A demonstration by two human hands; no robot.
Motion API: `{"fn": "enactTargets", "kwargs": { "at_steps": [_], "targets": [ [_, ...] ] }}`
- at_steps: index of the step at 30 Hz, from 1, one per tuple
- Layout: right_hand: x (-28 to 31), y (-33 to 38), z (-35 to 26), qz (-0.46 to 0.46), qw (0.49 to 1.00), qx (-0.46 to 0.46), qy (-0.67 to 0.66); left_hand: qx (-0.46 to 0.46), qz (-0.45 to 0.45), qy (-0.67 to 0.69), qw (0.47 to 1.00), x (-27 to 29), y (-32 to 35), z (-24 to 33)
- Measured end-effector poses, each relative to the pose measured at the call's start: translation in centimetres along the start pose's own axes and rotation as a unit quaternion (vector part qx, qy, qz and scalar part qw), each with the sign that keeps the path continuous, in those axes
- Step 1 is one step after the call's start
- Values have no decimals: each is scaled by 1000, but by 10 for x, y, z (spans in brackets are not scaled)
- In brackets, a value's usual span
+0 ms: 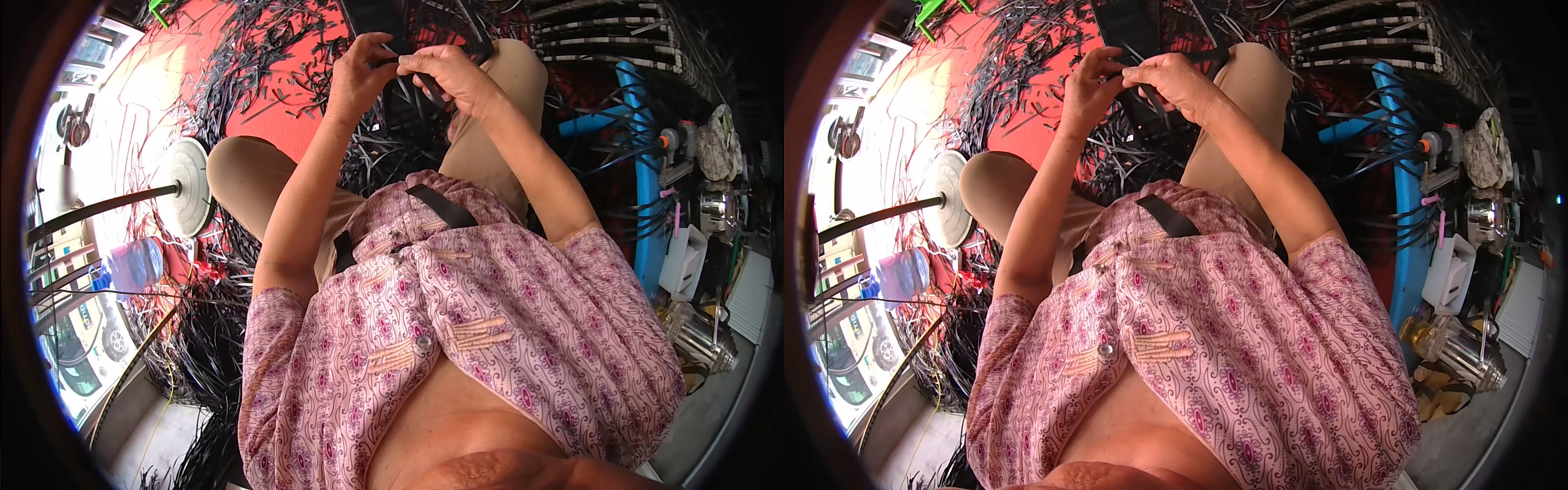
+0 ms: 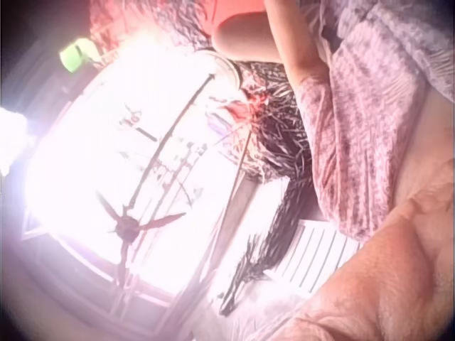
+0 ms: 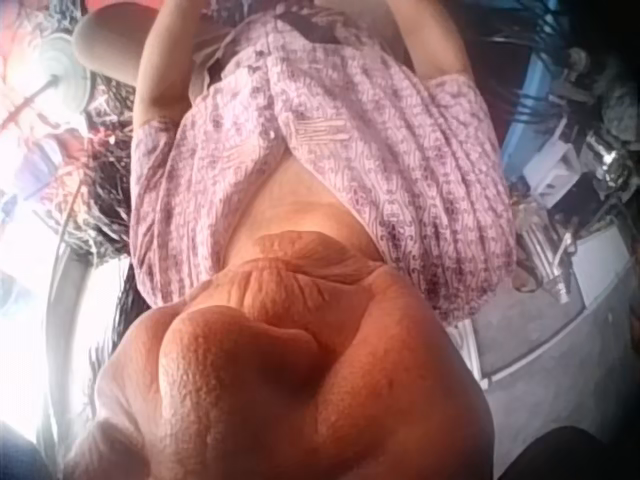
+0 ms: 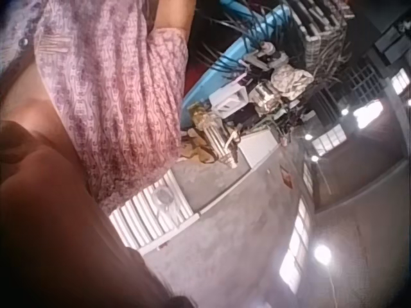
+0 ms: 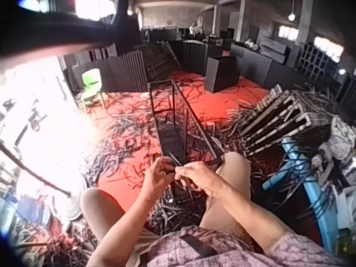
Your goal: The person sits on the floor and weaves black synthetic strips into a chair frame. They use a hot glue gun to secure the strips and pink-handled pliers to trim excess material. The person repeatedly threads, glues, and trims the strips along the frame.
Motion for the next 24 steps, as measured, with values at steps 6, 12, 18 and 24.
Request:
{"fn": "enactTargets", "kwargs": {
  "at_steps": [6, 12, 18, 24],
  "targets": [
    [27, -25, -29, 95, 961, 197, 168, 108, -2, 58, 992, -3, -8, -3],
    [11, -55, -30, 12, 916, 226, 331, 155, -25, 118, 980, -2, -14, -3],
    [13, -113, -8, 72, 888, 162, 425, 196, -60, 43, 978, 1, -16, 12],
    [8, -134, 6, -4, 869, 129, 477, 193, 127, 228, 946, 13, -1, -14]
  ]
}}
Point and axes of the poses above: each hand's wrist, its own y-axis away from the middle knuckle, its own x-axis out of the back of the hand, z = x × y, the point moved 3 cm from there along -y, towards the middle knuckle, and after that the axes turned 6 degrees about z, right-handed, at the moved point
